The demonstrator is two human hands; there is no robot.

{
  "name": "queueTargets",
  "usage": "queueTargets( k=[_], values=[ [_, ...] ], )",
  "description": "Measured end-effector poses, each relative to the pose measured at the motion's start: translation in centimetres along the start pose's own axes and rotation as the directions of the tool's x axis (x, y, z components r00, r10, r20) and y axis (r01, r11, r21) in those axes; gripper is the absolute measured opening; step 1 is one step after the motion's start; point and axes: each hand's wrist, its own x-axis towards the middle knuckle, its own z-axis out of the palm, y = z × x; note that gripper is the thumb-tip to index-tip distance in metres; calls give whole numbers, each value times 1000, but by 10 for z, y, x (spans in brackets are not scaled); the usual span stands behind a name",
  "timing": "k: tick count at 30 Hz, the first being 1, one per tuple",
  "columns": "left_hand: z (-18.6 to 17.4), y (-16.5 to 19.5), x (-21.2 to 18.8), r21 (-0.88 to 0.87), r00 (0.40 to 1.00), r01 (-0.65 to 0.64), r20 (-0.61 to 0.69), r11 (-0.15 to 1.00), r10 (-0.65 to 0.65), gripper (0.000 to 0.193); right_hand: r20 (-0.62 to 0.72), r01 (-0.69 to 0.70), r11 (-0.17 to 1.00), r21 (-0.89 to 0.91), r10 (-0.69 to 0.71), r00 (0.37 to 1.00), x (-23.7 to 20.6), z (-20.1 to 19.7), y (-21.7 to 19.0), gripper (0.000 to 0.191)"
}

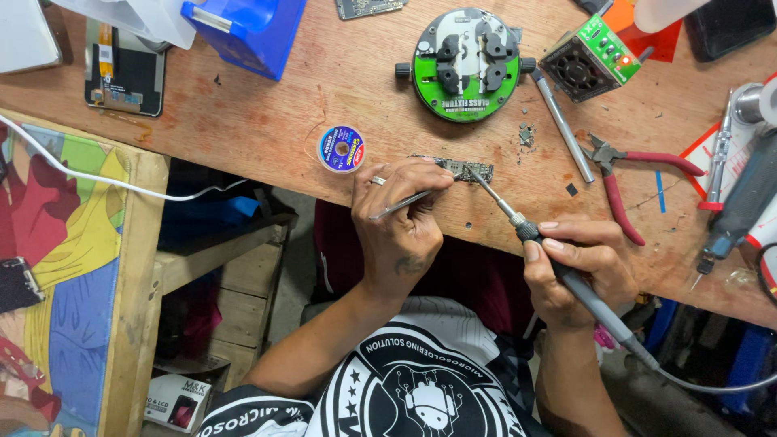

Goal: The person uses a soldering iron and tweezers to apply solder to a small circuit board held in their left hand. They repeatedly touch the iron to various points on the board while feeding solder wire, then briefly lift the board to inspect it before continuing.

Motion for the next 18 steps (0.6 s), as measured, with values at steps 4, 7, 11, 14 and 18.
queueTargets(
  k=[4, 7, 11, 14, 18],
  values=[
    [0, 0, -2, 6, 1000, 10, 11, 1000, -10, 19, 2, 3, 999, 47, -3, 1000, -2, 0, 2, 23],
    [1, -1, -1, 15, 1000, 2, 10, 1000, -2, 19, -14, -5, 995, 96, 6, 1000, -3, 1, 3, 22],
    [1, -1, 0, 15, 1000, 9, 0, 1000, -9, 22, 14, 9, 998, 57, -10, 1000, -2, 0, 3, 23],
    [0, -1, -1, 2, 1000, 5, 11, 1000, -5, 21, 16, 14, 998, 62, -15, 1000, -2, 0, 2, 23],
    [0, -2, -1, 0, 1000, 7, 14, 1000, -7, 23, 16, 7, 997, 83, -9, 1000, -1, 2, 2, 24]
  ],
)
